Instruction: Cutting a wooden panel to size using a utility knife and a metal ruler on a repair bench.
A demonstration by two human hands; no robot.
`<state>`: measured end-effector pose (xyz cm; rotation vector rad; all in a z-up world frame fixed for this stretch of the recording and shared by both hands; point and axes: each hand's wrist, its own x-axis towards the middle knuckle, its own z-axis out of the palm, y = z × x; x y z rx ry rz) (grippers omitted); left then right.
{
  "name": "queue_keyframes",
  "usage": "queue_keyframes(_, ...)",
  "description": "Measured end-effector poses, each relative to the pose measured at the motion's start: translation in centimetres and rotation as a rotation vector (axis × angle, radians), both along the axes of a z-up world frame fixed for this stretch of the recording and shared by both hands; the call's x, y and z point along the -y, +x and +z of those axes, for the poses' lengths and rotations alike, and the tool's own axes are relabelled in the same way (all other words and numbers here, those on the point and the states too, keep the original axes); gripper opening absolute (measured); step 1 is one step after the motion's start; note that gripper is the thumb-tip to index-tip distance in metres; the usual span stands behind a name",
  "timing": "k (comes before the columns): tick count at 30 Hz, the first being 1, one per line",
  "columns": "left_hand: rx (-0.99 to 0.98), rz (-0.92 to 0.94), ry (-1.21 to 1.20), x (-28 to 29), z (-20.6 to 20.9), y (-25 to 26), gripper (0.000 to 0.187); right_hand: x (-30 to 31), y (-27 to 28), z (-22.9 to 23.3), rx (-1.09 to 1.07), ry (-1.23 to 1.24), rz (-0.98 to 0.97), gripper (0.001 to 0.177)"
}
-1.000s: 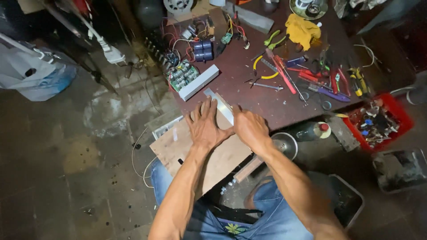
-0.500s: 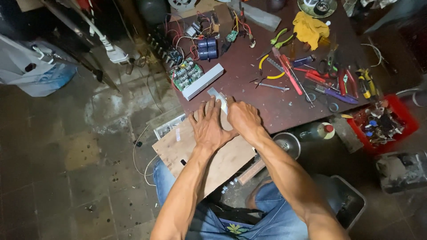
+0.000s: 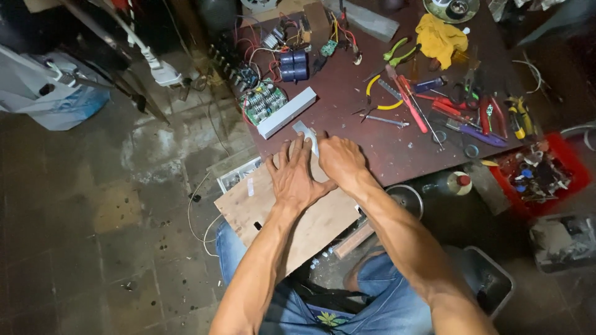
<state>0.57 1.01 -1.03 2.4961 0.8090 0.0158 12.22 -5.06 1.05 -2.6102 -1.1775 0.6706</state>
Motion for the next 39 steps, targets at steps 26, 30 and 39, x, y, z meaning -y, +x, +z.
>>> queue_keyframes(26,0.036,0.010,-0.082,0.3,1.7,-0.6,0.110,11.0,-2.6,-5.7,0.459,-0.052,0.266,0.038)
queue_keyframes(30,0.042,0.004,-0.070,0.5,1.5,-0.5,0.111,13.6,-3.9,-4.7,0.518,-0.049,0.254,0.040)
queue_keyframes(39,0.041,-0.007,-0.033,0.5,1.1,-0.4,0.111,19.2,-6.1,-2.7,0.434,-0.119,0.221,0.045)
